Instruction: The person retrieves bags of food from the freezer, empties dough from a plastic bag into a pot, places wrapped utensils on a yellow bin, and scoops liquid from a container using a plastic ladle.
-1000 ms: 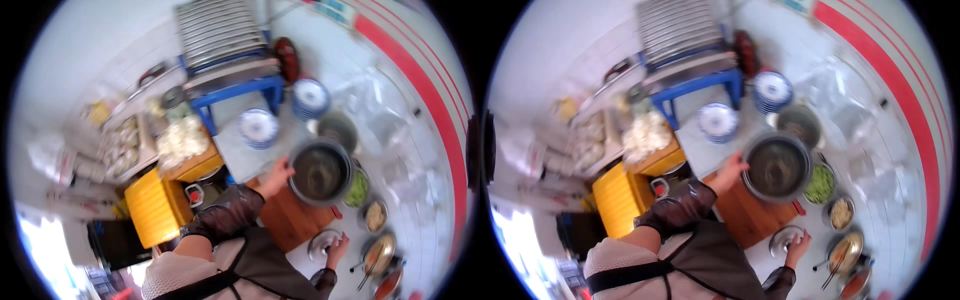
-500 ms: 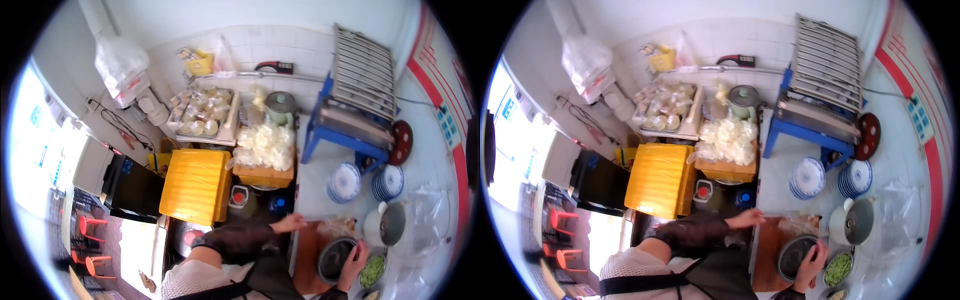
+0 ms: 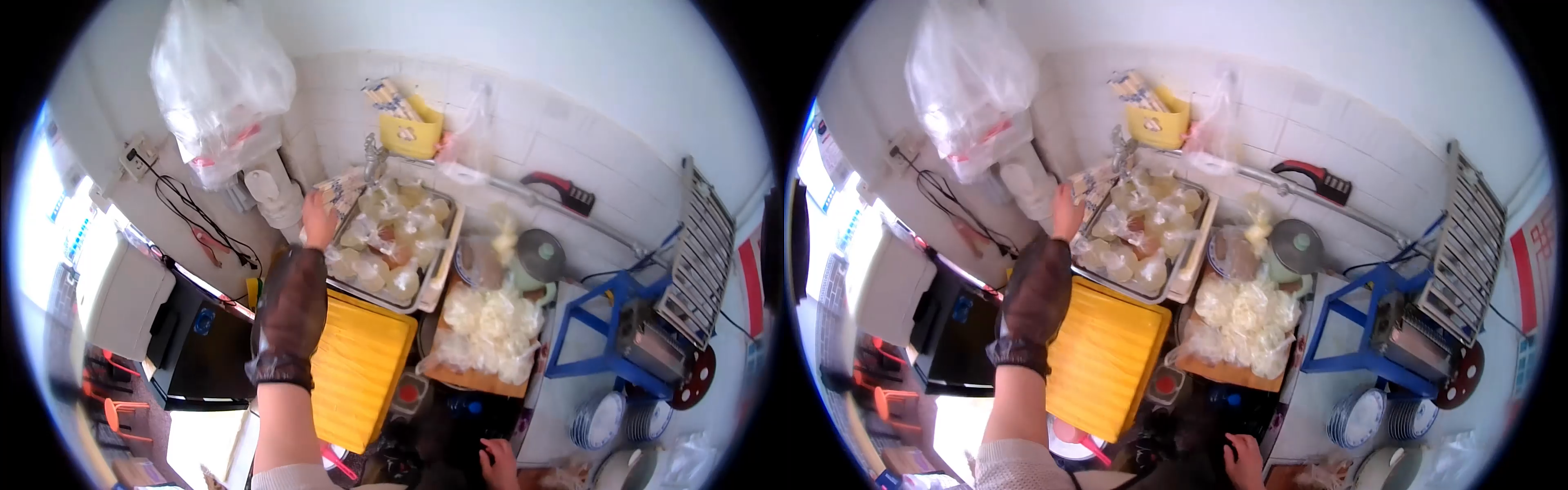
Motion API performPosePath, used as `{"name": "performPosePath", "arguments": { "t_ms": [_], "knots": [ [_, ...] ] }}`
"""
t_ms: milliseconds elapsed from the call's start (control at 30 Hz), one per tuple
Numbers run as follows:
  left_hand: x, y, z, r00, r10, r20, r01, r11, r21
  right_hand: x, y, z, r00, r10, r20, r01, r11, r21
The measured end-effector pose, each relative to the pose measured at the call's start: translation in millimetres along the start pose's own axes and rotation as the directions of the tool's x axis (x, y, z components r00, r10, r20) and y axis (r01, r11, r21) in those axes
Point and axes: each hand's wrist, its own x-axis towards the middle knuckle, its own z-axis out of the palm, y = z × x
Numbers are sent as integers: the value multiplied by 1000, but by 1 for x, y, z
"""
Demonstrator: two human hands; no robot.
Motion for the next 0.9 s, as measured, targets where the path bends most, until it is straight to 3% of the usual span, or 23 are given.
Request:
{"name": "performPosePath", "arguments": {
  "t_ms": [67,200,267,300,400,467,567,667,733,767,833,900],
  "knots": [
    [39,-9,25,983,-8,185,-35,973,228,17,9,7,1000,25,14,-25,999,-30],
    [66,-27,56,962,58,266,-163,905,392,33,5,12,995,90,40,-87,994,-69],
    [71,-31,54,821,-143,552,-189,846,499,37,-8,9,992,112,64,-108,992,-59],
    [75,-33,50,816,-146,559,-190,846,498,42,-15,9,990,117,79,-114,993,-37],
    [80,-43,38,736,-223,639,-100,898,429,59,-32,11,978,187,88,-181,981,-64],
    [79,-53,28,738,-277,615,155,957,246,58,-14,22,985,145,94,-139,988,-65],
    [60,-110,53,773,-271,573,313,949,28,63,-10,24,992,100,72,-96,993,-64],
    [25,-52,-26,718,-397,571,537,838,-92,73,-17,19,993,98,61,-95,994,-45],
    [-23,6,-85,691,-424,586,659,701,-271,91,-24,24,972,185,145,-211,959,189],
    [-61,9,-87,721,-403,564,625,729,-278,103,-24,35,956,226,186,-283,873,397],
    [-99,108,-136,648,-356,673,668,691,-278,142,-42,57,962,189,198,-270,534,801],
    [-136,170,-141,458,-295,838,787,573,-228,186,-77,67,966,162,203,-241,266,934]
  ]
}}
